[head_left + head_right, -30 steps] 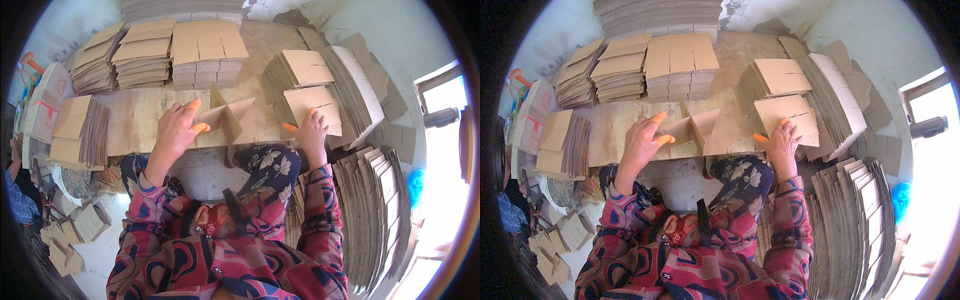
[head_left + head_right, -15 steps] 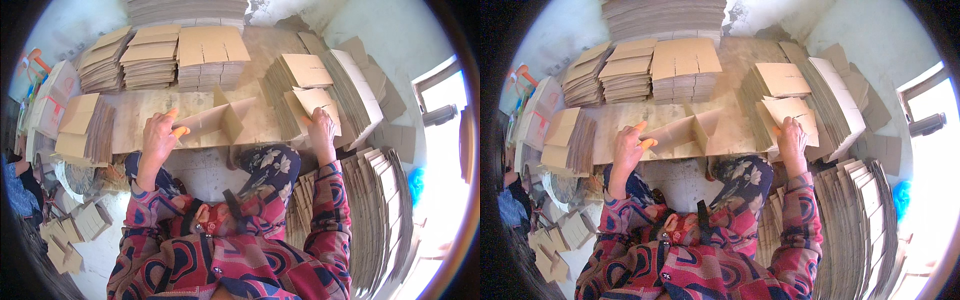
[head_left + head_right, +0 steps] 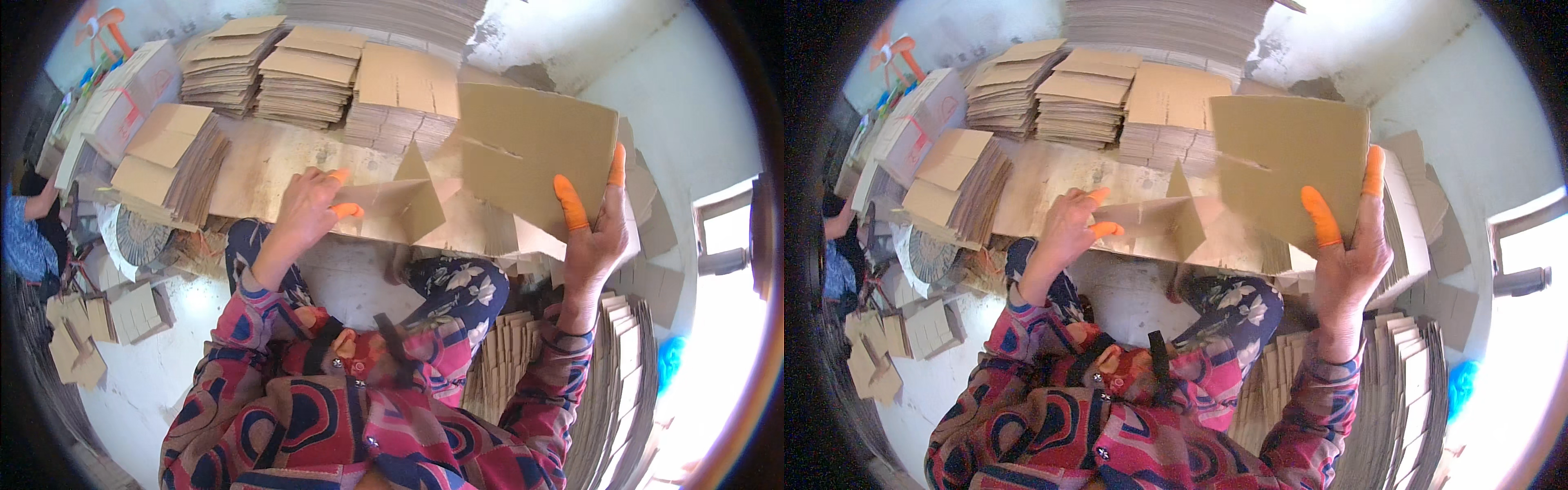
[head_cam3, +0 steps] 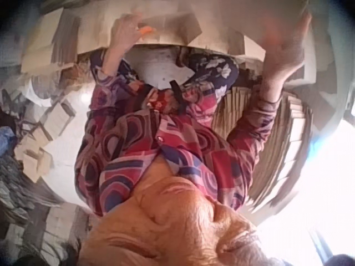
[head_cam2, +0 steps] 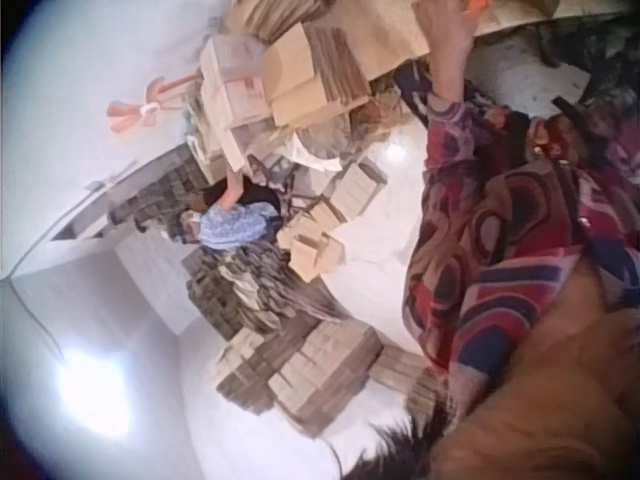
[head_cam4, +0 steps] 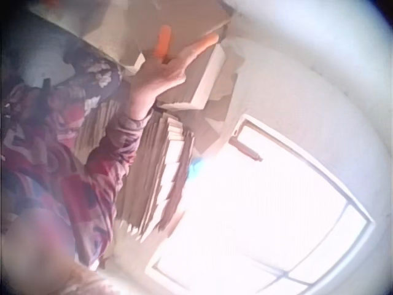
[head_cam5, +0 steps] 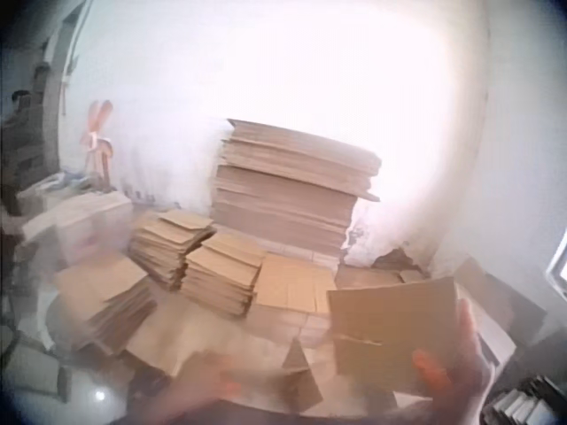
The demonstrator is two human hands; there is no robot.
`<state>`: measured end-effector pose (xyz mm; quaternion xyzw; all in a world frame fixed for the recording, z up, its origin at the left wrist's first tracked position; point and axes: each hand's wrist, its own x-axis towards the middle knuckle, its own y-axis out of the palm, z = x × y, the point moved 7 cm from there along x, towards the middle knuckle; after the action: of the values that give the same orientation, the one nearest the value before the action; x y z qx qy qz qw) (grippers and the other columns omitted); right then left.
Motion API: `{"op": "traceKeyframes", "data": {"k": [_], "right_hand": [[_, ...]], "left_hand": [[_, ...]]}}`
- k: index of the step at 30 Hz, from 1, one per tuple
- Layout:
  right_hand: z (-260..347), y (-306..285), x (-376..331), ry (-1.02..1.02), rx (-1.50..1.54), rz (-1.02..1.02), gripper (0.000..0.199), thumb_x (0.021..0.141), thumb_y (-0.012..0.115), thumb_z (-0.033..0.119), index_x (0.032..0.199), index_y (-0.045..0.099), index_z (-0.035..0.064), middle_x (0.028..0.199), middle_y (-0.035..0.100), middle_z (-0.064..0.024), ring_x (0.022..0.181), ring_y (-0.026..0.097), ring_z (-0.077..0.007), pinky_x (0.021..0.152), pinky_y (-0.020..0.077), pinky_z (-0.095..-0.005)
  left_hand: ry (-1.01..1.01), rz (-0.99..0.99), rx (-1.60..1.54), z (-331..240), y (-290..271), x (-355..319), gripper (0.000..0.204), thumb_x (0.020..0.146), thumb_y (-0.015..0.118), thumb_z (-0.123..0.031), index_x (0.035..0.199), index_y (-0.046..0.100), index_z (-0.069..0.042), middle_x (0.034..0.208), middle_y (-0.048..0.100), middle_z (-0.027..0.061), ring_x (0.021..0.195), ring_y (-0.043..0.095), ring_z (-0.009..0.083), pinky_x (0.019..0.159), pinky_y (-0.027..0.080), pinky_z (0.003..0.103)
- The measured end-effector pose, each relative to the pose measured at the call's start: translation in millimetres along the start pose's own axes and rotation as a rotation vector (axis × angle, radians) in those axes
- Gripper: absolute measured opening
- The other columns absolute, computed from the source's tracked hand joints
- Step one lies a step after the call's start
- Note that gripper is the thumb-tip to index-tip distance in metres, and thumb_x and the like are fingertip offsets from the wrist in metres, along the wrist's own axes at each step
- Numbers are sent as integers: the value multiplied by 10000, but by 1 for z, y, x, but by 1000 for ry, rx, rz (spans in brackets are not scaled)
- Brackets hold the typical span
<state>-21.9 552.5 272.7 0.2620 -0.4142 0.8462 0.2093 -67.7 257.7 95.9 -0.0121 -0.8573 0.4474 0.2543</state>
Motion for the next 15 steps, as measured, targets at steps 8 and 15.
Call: {"op": "traceKeyframes", "data": {"k": [8, 15], "right_hand": [[33, 66, 21, -64, 298, 369, 684, 814, 723, 12, 1421, 409, -20, 1359, 560, -142, 1131, 559, -117, 969, 456, -284], [34, 103, 22, -95, 253, 456, 684, 808, 725, 5, 1414, 410, -33, 1317, 583, -188, 1111, 578, -133, 933, 473, -280]], "left_hand": [[-20, -19, -143, 19, 36, -2, 247, 790, 710, -173, 997, 691, -40, 773, 637, 163, 767, 623, 336, 655, 502, 412], [-11, 11, -187, 19, 37, 3, 126, 807, 664, -83, 916, 715, -43, 741, 615, 191, 727, 620, 355, 635, 491, 418]]}}
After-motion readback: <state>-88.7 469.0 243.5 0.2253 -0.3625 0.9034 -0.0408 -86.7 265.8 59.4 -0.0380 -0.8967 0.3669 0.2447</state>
